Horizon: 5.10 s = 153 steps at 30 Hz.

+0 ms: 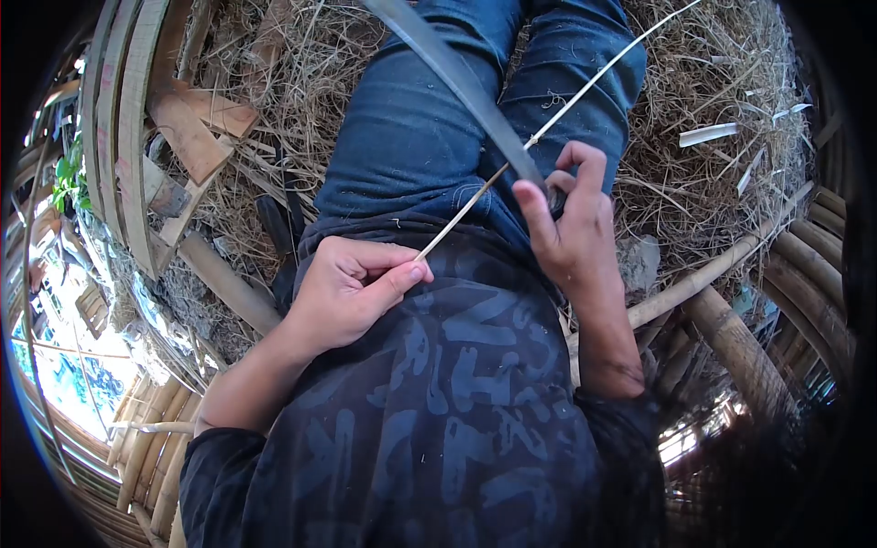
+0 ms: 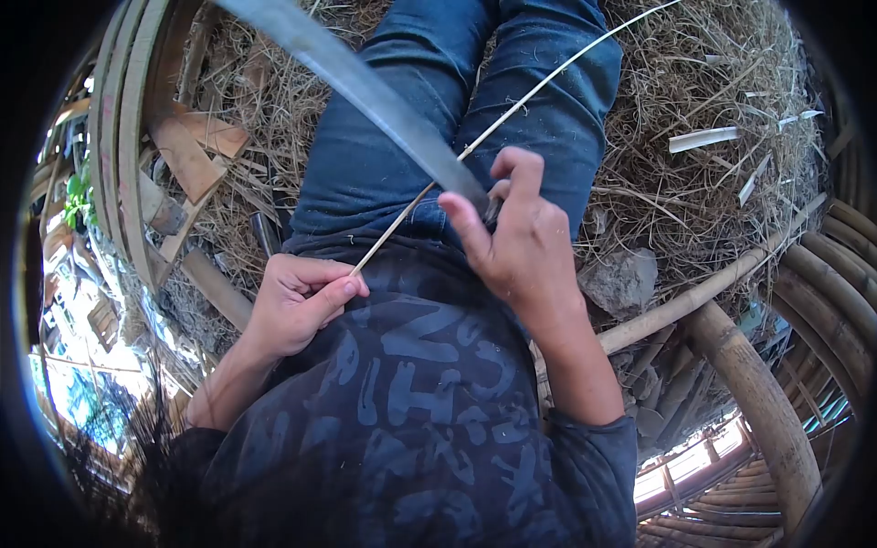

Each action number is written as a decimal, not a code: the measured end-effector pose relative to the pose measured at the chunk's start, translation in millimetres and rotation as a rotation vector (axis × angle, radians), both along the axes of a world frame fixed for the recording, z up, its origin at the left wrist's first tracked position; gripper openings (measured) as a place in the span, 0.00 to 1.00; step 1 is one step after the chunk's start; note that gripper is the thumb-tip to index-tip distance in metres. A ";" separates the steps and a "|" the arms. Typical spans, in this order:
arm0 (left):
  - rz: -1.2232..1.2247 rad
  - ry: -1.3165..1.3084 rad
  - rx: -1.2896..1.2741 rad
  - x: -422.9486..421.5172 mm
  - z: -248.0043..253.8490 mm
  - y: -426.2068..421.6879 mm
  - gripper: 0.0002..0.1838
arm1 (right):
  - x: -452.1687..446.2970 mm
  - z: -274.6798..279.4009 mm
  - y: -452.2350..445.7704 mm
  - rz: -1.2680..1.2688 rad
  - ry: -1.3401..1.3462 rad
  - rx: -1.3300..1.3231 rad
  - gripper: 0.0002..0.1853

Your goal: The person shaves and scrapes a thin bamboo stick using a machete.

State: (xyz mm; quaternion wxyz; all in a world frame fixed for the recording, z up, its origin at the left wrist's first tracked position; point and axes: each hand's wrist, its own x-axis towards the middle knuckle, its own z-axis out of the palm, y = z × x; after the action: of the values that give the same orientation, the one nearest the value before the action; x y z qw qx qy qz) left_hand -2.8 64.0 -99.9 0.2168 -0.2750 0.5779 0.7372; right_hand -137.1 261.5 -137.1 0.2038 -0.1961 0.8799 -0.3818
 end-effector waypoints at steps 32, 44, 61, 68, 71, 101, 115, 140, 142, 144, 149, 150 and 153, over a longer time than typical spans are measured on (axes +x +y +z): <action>-0.066 0.027 -0.307 -2.2 10.5 1.5 0.07 | 7.1 -2.6 1.8 0.047 0.186 -0.059 0.32; -0.028 -0.022 -0.187 -6.7 15.7 1.1 0.07 | 15.2 16.8 -4.0 0.099 0.090 -0.029 0.34; 0.014 -0.123 -0.064 -11.5 14.2 2.4 0.07 | 12.9 27.4 1.7 0.141 0.110 0.002 0.32; -0.006 -0.066 -0.053 -6.7 7.6 6.1 0.08 | 10.9 12.0 6.6 0.125 0.126 -0.022 0.32; -0.003 -0.026 -0.058 -3.3 3.0 7.3 0.08 | 7.3 6.3 8.9 0.033 0.032 0.022 0.32; 0.034 -0.112 0.096 -5.0 -0.1 4.6 0.09 | -14.9 -11.9 15.9 -0.077 -0.025 0.019 0.27; 0.057 -0.196 0.241 -4.5 -7.2 -3.1 0.09 | -25.6 -13.7 18.5 -0.196 -0.094 0.012 0.24; 0.067 -0.293 0.339 -16.3 5.5 -2.9 0.12 | 13.1 8.6 -4.1 0.137 0.116 -0.119 0.28; 0.083 -0.285 0.354 -13.1 1.8 -2.4 0.11 | 4.4 2.7 -1.3 0.040 0.100 -0.009 0.28; 0.101 -0.279 0.370 -11.9 0.7 -2.1 0.11 | 3.2 3.2 -0.9 0.016 0.031 0.031 0.27; 0.039 -0.263 0.351 -11.9 3.2 -3.4 0.12 | 18.3 9.4 -3.8 0.103 0.077 -0.116 0.28; 0.037 -0.265 0.350 -11.5 2.9 -3.7 0.12 | 17.6 11.7 -4.5 0.125 0.067 -0.098 0.28; 0.074 -0.285 0.334 -9.1 1.1 -3.2 0.12 | 3.6 0.6 -1.5 0.057 0.095 -0.023 0.28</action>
State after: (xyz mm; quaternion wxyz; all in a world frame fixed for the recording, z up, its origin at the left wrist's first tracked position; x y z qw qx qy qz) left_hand -11.9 60.8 -98.8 0.3117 -0.3576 0.4008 0.7837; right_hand -133.4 260.0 -136.5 0.1704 -0.2414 0.8782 -0.3760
